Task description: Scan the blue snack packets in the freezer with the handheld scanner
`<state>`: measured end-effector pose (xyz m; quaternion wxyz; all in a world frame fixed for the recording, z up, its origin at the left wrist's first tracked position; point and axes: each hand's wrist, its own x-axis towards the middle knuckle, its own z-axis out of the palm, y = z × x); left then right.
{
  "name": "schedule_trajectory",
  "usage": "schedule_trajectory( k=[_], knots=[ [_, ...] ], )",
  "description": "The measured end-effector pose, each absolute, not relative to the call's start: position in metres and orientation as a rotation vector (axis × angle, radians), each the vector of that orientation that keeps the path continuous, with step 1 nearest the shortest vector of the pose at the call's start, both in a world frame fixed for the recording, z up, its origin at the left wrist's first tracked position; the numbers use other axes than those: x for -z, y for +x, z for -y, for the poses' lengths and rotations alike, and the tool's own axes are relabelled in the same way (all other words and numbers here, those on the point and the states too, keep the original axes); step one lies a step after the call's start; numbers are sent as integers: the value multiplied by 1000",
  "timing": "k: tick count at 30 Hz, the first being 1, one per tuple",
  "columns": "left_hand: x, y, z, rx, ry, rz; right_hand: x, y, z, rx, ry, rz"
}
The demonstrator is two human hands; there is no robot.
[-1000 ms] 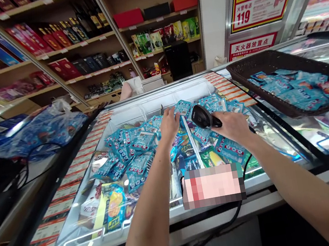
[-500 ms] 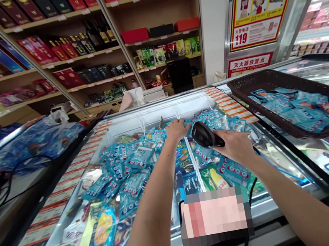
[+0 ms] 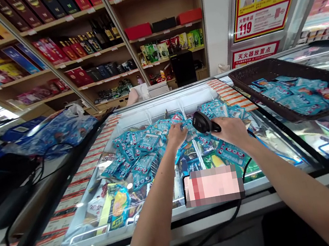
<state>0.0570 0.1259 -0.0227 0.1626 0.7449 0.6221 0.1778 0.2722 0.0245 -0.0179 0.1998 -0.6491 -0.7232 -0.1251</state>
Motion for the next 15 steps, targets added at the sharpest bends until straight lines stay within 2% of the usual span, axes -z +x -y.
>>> schedule_trajectory(
  k=[4, 7, 11, 15],
  knots=[
    [26, 44, -118, -597, 2146, -1767, 16, 272, -22, 345, -1805, 2031],
    [35, 35, -113, -872, 2037, -1769, 16, 272, -22, 369, -1782, 2043],
    [47, 20, -113, -1224, 1681, -1487, 18, 273, -23, 370, -1792, 2066],
    [45, 8, -112, -1357, 1425, -1219, 18, 273, -23, 377, -1800, 2073]
  ],
)
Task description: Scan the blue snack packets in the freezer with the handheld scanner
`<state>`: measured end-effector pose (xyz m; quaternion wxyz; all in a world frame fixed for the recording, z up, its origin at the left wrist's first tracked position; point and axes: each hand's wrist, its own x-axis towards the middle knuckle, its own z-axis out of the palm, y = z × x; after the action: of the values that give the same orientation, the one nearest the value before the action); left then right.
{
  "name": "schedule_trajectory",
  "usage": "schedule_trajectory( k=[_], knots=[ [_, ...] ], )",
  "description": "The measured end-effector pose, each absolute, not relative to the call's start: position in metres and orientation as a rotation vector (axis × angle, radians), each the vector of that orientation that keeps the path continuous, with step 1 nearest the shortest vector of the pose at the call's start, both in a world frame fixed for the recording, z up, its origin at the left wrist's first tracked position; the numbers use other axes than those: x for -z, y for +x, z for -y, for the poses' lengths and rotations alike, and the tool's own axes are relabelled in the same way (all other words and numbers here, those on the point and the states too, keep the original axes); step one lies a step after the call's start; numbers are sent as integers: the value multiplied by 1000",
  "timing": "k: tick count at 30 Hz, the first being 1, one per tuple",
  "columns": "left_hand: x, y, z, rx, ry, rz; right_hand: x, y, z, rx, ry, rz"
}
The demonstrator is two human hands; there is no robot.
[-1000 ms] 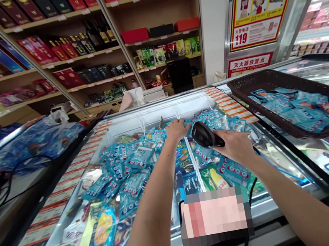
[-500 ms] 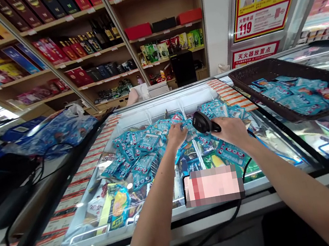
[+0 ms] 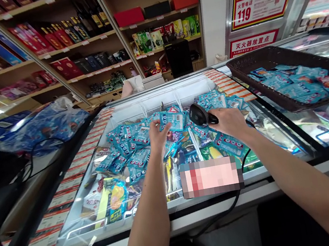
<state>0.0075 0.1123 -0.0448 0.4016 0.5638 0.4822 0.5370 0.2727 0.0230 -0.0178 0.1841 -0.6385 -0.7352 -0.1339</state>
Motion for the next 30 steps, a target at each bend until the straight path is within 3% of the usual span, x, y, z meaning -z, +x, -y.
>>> schedule_trajectory(
  k=[30],
  knots=[
    [47, 18, -109, -1420, 1770, -1312, 20, 268, -18, 381, -1560, 2133]
  ],
)
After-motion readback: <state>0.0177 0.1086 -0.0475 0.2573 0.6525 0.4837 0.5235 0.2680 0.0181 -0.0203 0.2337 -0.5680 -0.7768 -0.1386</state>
